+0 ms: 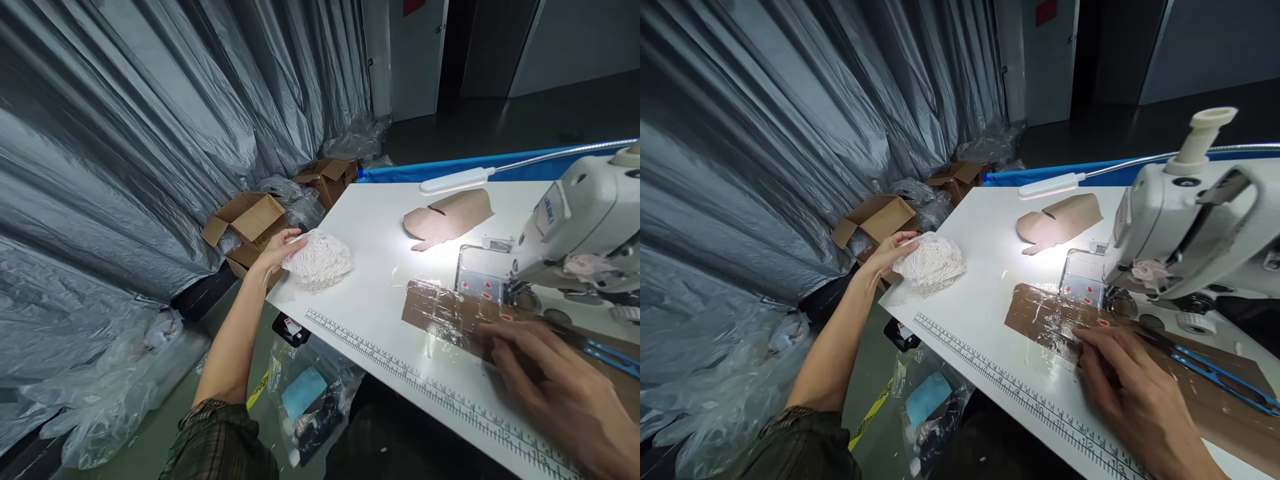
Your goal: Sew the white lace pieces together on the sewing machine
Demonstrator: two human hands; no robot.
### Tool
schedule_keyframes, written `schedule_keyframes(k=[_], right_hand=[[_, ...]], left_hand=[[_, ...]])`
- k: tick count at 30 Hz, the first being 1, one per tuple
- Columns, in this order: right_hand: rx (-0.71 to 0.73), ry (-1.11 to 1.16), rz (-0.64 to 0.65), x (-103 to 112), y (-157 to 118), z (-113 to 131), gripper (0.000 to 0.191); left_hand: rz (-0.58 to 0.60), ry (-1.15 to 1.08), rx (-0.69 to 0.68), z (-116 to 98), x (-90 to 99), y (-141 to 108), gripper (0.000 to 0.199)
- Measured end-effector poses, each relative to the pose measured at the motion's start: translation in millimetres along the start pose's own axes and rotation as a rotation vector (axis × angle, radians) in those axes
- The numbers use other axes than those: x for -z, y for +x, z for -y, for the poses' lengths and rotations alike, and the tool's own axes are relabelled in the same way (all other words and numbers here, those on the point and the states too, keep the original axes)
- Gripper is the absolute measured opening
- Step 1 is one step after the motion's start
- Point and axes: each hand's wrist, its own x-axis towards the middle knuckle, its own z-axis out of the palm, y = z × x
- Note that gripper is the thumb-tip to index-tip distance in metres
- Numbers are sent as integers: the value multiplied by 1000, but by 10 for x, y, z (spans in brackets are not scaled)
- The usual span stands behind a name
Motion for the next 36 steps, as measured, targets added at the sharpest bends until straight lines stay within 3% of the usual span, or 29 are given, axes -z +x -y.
schedule_keyframes(k=[4,8,13,19,22,26,28,30,33,36], right_hand=[[-7,-3,13,-5,6,2,22],[-33,-11,30,-8,1,-3,23],[-44,-11,6,-12,-9,-1,23],[-2,68,118,-78,72,69,21],[73,43,244,-260,287,184,28],[105,9,328,-701,667,398,43],[113,-32,360,-916,791,501,33],[125,-71,373,-1066,833,578,10],[156,-112,355,-1149,769,610,19],[227,-115,348,-1091,636,582,24]], left_hand=[[-112,112,-109,29,-61,-14,59],[44,285,-238,-8,-241,-1,58],[150,306,-97,8,-436,51,63],[237,260,-102,-17,-557,-117,60],[319,240,-141,-48,-637,-277,57],[336,234,-184,-61,-713,-378,55],[341,206,-198,-51,-726,-382,56],[341,191,-216,-34,-728,-376,55],[313,213,-248,-6,-716,-376,53],[264,171,-302,13,-674,-398,55]])
